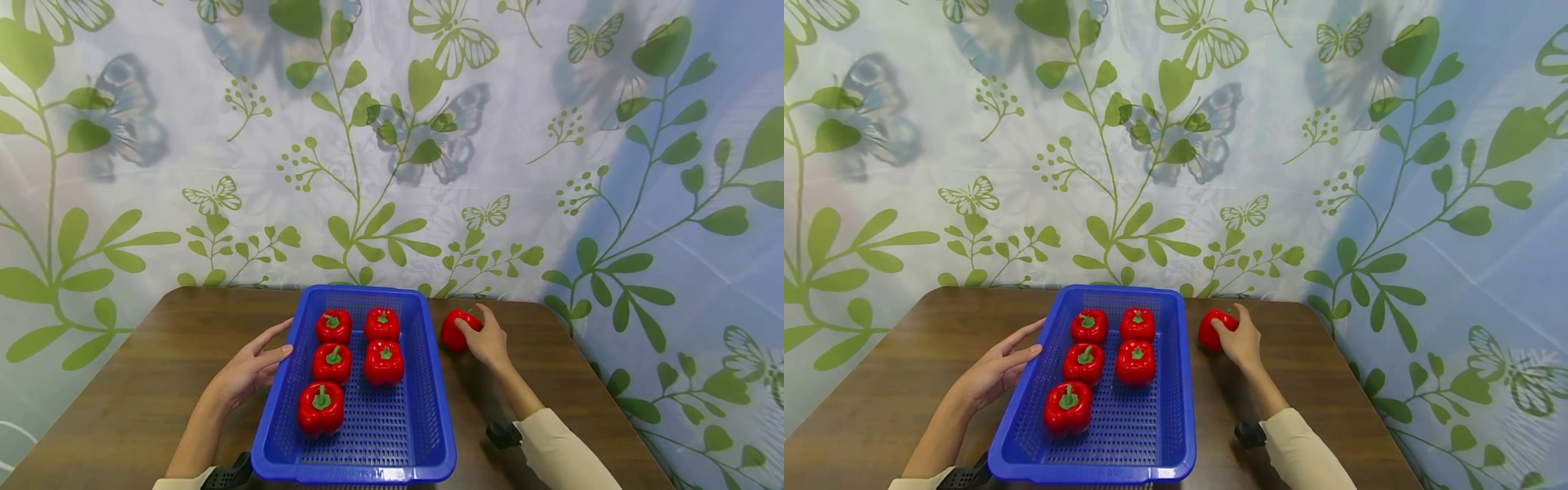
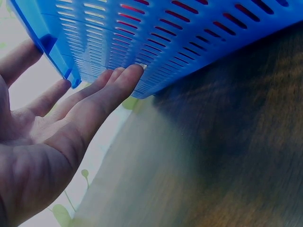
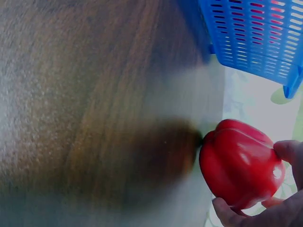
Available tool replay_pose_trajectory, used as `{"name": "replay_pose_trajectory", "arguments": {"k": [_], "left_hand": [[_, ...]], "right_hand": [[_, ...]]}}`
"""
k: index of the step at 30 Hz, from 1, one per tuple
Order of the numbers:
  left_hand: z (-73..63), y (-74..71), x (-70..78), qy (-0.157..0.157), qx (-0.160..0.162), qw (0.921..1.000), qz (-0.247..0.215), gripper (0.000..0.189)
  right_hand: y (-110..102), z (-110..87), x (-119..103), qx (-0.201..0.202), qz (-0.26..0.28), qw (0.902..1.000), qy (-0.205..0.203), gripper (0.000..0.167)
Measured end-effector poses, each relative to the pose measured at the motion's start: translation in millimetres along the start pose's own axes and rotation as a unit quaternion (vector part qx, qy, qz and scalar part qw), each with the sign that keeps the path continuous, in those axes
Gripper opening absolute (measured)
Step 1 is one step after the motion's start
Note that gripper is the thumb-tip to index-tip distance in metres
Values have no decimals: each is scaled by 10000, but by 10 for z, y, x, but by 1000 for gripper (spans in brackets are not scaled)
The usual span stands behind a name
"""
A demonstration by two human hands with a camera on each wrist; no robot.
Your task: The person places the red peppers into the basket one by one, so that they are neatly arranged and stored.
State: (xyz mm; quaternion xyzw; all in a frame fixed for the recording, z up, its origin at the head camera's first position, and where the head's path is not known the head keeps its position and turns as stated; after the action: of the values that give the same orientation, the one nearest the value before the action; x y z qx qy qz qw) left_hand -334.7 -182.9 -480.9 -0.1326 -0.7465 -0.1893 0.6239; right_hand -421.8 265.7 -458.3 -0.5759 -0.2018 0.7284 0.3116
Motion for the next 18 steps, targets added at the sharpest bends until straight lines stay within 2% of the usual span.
{"name": "replay_pose_trajectory", "arguments": {"k": [18], "left_hand": [[10, -6, 10, -7, 2, 10000, -48, 65]], "right_hand": [[-222, -21, -185, -93, -69, 9999, 3, 72]]}}
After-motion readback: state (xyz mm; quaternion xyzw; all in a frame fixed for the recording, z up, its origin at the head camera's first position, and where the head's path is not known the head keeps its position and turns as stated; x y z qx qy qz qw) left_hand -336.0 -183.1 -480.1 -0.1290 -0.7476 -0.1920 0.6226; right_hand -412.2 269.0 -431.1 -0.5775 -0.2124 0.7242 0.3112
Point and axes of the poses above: each hand's wrist, its own z-axis towards the middle knuckle, its own y-axis out of the palm, x = y × z, the point moved 9 cm from there along z, towards the middle knuckle, and after that the axes turned 9 degrees about -y, right-handed, at the moved point
